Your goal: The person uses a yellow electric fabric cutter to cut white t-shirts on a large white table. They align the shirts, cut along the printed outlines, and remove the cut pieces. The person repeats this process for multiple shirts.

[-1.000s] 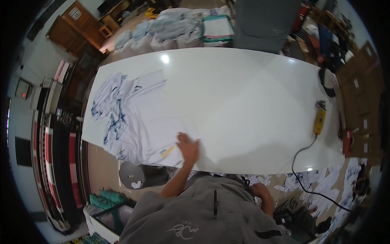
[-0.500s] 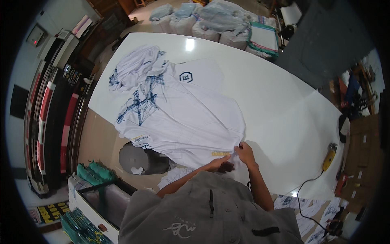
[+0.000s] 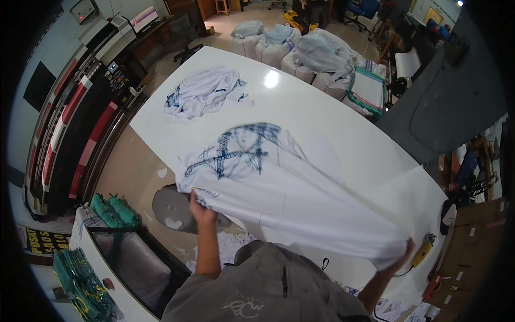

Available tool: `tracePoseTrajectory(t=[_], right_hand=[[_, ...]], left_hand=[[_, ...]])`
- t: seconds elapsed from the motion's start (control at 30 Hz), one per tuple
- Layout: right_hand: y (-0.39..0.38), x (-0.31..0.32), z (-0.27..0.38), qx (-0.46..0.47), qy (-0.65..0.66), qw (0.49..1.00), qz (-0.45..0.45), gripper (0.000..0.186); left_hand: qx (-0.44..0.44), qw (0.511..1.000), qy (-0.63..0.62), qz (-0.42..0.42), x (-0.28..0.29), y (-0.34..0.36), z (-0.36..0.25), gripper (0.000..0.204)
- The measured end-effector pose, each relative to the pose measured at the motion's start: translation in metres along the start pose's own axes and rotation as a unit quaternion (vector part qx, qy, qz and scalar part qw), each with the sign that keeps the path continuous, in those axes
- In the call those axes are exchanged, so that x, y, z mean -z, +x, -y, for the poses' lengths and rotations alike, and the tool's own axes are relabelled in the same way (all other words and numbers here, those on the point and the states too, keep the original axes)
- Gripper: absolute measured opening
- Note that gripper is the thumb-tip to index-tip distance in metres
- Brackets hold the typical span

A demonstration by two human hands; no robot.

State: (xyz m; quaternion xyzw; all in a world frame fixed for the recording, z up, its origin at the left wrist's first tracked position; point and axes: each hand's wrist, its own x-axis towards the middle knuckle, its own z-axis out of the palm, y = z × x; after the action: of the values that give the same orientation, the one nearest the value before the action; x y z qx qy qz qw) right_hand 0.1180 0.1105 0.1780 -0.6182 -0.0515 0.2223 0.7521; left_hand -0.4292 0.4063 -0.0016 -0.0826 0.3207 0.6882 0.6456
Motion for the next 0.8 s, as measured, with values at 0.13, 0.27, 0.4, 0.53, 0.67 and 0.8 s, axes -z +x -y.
tracePoseTrajectory(t=[0.13,0.27,0.4,0.53,0.67,0.8], right_hand=[[0.035,0.061,0.054,0.298,0.023,0.953,-0.053,0.059],[0.063,0.085,0.073,0.491,-0.134,0.852,-0.121,0.052],[0.083,0.048,0.07,0.276,0.021,0.955,-0.103,0.045],[0.116,0.022,0.041,-0.084,0.093,0.992,0.012,0.038],[0.128,0.065,-0.048,-0.177,0.188,0.965,-0.054,0.032],[0.097,0.134,-0.094,-0.23,0.264,0.92,-0.179,0.02]], left_hand=[[-0.061,0.993,0.003,0.101,-0.038,-0.018,-0.048,0.053],[-0.12,0.975,0.095,0.16,-0.091,-0.015,-0.033,0.053],[-0.253,0.852,0.442,0.121,-0.137,0.024,0.016,0.056],[-0.308,0.513,0.774,0.206,-0.148,0.06,0.11,0.064],[-0.205,0.325,0.881,0.276,-0.095,0.049,0.157,0.066],[-0.263,0.288,0.867,0.31,-0.054,0.054,0.147,0.065]])
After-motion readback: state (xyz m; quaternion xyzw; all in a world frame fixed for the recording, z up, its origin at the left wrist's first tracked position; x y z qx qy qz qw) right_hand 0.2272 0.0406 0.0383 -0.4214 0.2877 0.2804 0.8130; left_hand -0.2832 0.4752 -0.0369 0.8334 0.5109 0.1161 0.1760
